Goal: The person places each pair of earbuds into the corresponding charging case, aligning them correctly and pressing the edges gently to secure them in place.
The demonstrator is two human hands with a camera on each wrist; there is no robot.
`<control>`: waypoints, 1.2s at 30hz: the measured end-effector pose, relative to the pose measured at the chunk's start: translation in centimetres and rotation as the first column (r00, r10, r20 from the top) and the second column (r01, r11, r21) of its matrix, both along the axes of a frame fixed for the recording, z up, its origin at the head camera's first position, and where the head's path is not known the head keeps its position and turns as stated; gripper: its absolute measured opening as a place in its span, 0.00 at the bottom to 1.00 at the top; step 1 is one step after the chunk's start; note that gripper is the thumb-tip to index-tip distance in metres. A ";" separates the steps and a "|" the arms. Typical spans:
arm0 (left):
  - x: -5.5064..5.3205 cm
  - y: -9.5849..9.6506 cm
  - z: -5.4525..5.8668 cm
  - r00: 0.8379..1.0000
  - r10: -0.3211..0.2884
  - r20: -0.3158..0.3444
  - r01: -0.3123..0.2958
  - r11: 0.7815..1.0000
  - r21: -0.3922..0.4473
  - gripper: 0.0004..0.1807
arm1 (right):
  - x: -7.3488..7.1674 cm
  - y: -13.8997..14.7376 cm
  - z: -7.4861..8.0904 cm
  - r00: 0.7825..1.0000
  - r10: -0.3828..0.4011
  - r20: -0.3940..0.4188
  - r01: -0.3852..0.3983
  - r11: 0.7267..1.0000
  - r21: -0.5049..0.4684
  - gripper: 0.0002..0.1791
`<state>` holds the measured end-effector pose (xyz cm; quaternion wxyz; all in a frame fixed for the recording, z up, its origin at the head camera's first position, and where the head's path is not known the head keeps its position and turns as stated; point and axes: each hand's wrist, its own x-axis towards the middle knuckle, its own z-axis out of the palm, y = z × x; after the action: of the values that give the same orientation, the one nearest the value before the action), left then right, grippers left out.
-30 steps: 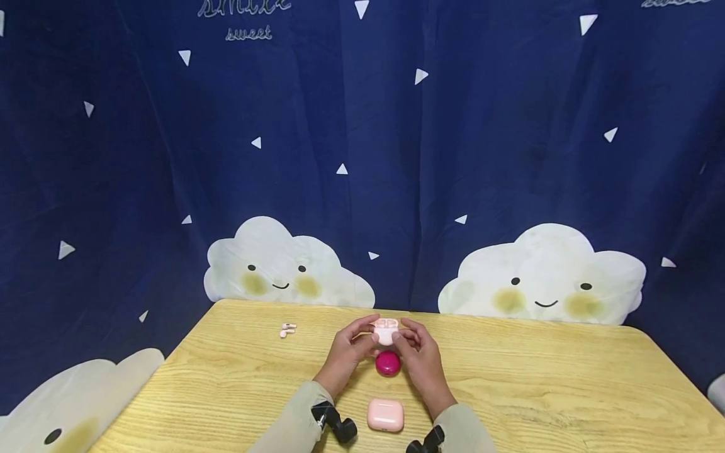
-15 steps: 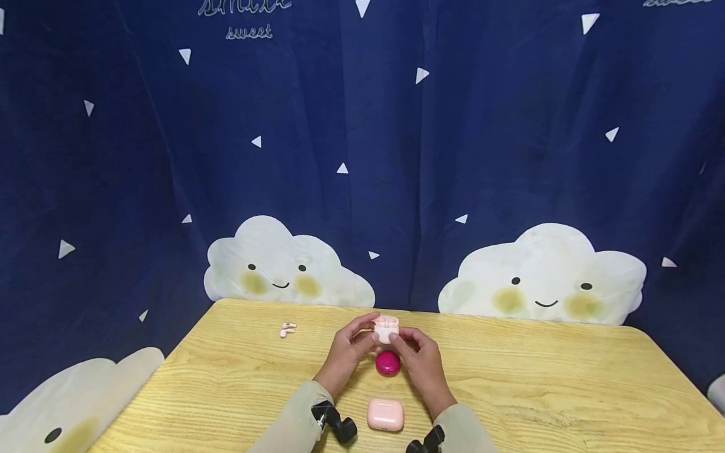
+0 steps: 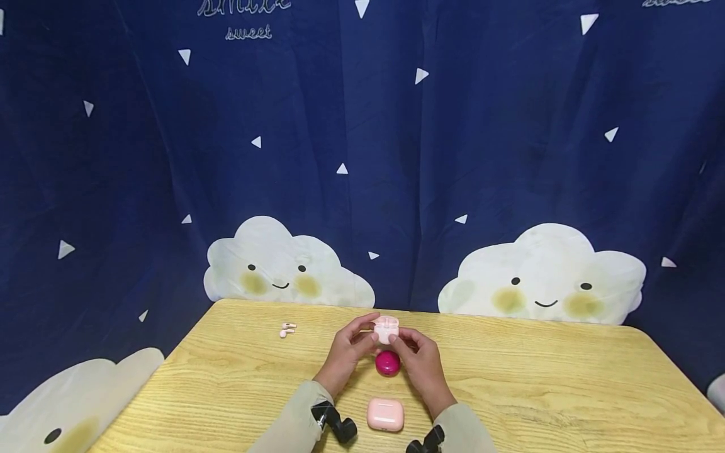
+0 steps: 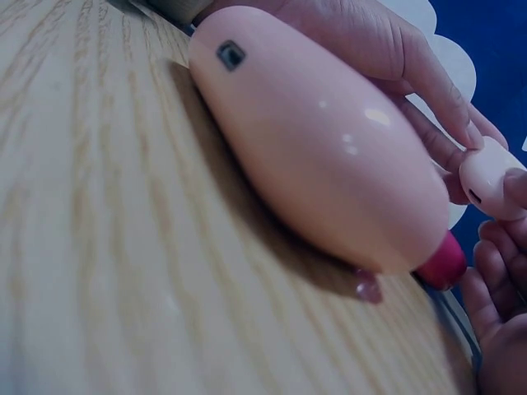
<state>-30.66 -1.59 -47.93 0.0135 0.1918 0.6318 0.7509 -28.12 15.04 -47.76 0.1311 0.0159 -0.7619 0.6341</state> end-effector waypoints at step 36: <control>-2.5 -8.9 0.5 0.378 0.844 -0.380 -0.926 0.340 -0.166 0.13 | 0.2 0.0 0.4 0.998 -0.050 0.032 0.051 0.998 -0.032 0.20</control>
<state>-33.17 -10.45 -47.39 -0.4366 -0.1064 0.7529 0.4808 -27.90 15.07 -47.41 0.1355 -0.0151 -0.7536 0.6431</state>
